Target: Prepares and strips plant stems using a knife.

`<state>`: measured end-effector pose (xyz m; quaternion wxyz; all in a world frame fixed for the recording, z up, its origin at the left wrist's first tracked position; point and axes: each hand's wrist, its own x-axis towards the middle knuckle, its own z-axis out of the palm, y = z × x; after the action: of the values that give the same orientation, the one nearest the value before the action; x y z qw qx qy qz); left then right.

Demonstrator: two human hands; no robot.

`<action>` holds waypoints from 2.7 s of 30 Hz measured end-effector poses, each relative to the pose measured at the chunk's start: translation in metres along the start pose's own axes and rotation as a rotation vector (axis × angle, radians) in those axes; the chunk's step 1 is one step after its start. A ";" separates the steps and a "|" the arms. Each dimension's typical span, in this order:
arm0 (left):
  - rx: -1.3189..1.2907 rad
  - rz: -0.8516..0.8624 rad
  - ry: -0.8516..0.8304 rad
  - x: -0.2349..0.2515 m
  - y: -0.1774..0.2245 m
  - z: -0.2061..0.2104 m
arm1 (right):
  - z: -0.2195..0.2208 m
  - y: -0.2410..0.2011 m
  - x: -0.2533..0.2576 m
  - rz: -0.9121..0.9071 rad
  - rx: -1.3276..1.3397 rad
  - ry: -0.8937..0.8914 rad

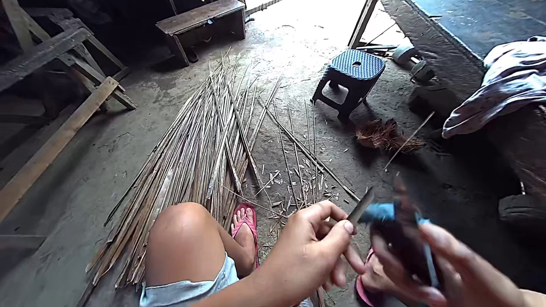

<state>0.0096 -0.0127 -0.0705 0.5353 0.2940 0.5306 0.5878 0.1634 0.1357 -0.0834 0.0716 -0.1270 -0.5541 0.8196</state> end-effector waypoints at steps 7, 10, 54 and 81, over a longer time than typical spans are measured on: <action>-0.063 -0.036 -0.042 -0.006 0.009 0.011 | 0.009 0.018 -0.001 -0.190 -0.250 -0.023; -0.029 0.024 -0.040 -0.008 0.011 0.015 | 0.013 0.018 -0.003 -0.332 -0.511 0.034; -0.060 0.078 -0.129 -0.006 0.003 0.002 | 0.007 0.016 0.006 -0.405 -0.552 0.073; -0.455 -0.116 -0.368 -0.009 0.006 0.000 | -0.001 -0.003 0.005 -0.170 0.153 -0.338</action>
<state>0.0102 -0.0200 -0.0631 0.7074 0.2371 0.2951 0.5969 0.1587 0.1391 -0.0813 0.0562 0.0654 -0.5030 0.8600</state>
